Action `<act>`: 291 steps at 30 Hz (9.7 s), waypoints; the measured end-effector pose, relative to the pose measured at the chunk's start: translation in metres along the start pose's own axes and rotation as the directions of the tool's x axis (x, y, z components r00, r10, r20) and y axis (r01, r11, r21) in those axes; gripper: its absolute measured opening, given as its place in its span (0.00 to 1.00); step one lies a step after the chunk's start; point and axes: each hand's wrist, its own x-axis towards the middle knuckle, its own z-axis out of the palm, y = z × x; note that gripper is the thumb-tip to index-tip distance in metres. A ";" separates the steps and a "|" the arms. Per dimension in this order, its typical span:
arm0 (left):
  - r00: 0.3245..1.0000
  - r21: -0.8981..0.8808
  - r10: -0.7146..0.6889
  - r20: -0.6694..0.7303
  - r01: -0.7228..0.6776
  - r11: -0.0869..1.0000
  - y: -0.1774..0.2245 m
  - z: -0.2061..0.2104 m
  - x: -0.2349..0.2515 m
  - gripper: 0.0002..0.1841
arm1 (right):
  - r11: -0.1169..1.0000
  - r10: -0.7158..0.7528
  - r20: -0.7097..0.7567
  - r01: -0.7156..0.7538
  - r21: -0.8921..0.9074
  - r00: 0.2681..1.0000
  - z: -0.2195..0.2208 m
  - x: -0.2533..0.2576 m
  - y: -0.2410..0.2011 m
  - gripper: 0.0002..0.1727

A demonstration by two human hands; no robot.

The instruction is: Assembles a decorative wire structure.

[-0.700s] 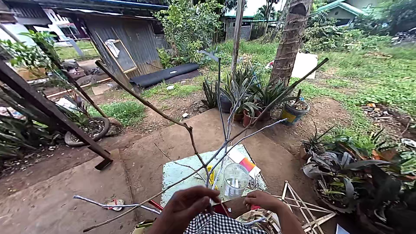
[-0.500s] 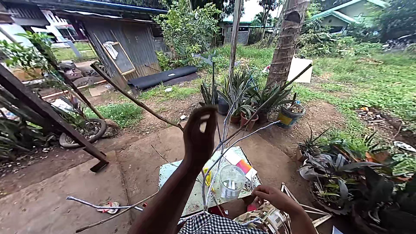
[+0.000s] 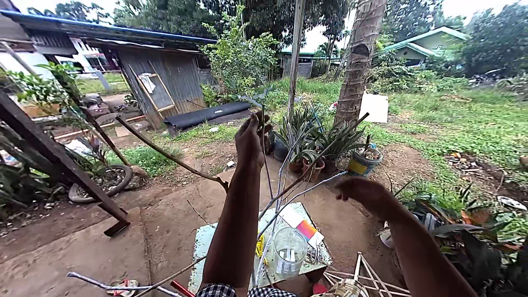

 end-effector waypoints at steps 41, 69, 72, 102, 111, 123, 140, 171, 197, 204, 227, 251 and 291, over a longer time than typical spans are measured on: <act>0.963 -0.035 0.266 -0.030 -0.267 0.963 -0.013 0.011 0.007 0.06 | 0.862 -0.099 0.385 0.272 -0.428 0.918 0.030 0.268 -0.135 0.18; 0.970 0.049 0.244 0.001 -0.244 0.969 -0.007 0.009 0.003 0.08 | 0.739 -0.246 0.447 0.465 -0.488 0.860 -0.008 0.250 -0.126 0.05; 0.972 0.037 0.236 0.006 -0.236 0.971 -0.007 0.009 0.002 0.09 | 0.679 -0.264 0.454 0.498 -0.539 0.851 -0.004 0.253 -0.120 0.09; 0.967 0.058 0.236 0.095 -0.242 0.969 -0.004 0.014 -0.002 0.10 | 0.997 -0.065 0.297 0.070 -0.007 0.953 0.029 0.260 -0.123 0.07; 0.960 0.095 0.259 0.101 -0.269 0.958 -0.005 0.015 -0.002 0.09 | 0.993 -0.040 0.309 0.073 -0.095 0.950 0.026 0.250 -0.122 0.10; 0.954 0.155 0.284 0.100 -0.297 0.942 -0.004 0.013 -0.002 0.11 | 0.964 -0.095 0.181 0.045 0.263 0.979 0.005 0.233 -0.117 0.15; 0.853 0.478 0.484 0.195 -0.514 0.713 0.007 0.009 0.008 0.15 | 0.500 0.301 -0.584 0.397 0.770 0.753 0.032 -0.097 0.070 0.08; 0.935 0.576 0.317 0.156 -0.347 0.740 0.041 0.028 0.017 0.07 | 0.437 0.811 -0.470 0.173 0.883 0.349 0.073 -0.175 0.109 0.18; 0.962 0.266 0.256 0.093 -0.272 0.925 0.005 0.011 -0.009 0.25 | 0.982 -0.163 -0.120 0.149 -0.117 0.979 0.031 0.234 -0.084 0.22; 0.923 0.374 0.358 0.137 -0.383 0.845 0.001 0.006 -0.003 0.18 | 0.974 -0.182 -0.057 0.172 -0.145 0.982 0.046 0.256 -0.115 0.08; 0.901 0.353 0.403 0.157 -0.433 0.829 0.001 0.007 -0.005 0.14 | 0.972 -0.155 -0.322 0.203 0.122 0.934 0.066 0.200 -0.091 0.08; 0.892 0.422 0.424 0.153 -0.447 0.789 0.003 0.006 0.000 0.14 | 0.787 -0.616 -0.523 0.491 -0.373 0.590 0.094 0.182 -0.050 0.10; 0.853 0.287 0.280 0.441 -0.429 0.856 -0.086 -0.208 -0.260 0.06 | 0.674 -0.055 0.070 -0.015 0.738 0.996 0.238 -0.132 -0.068 0.03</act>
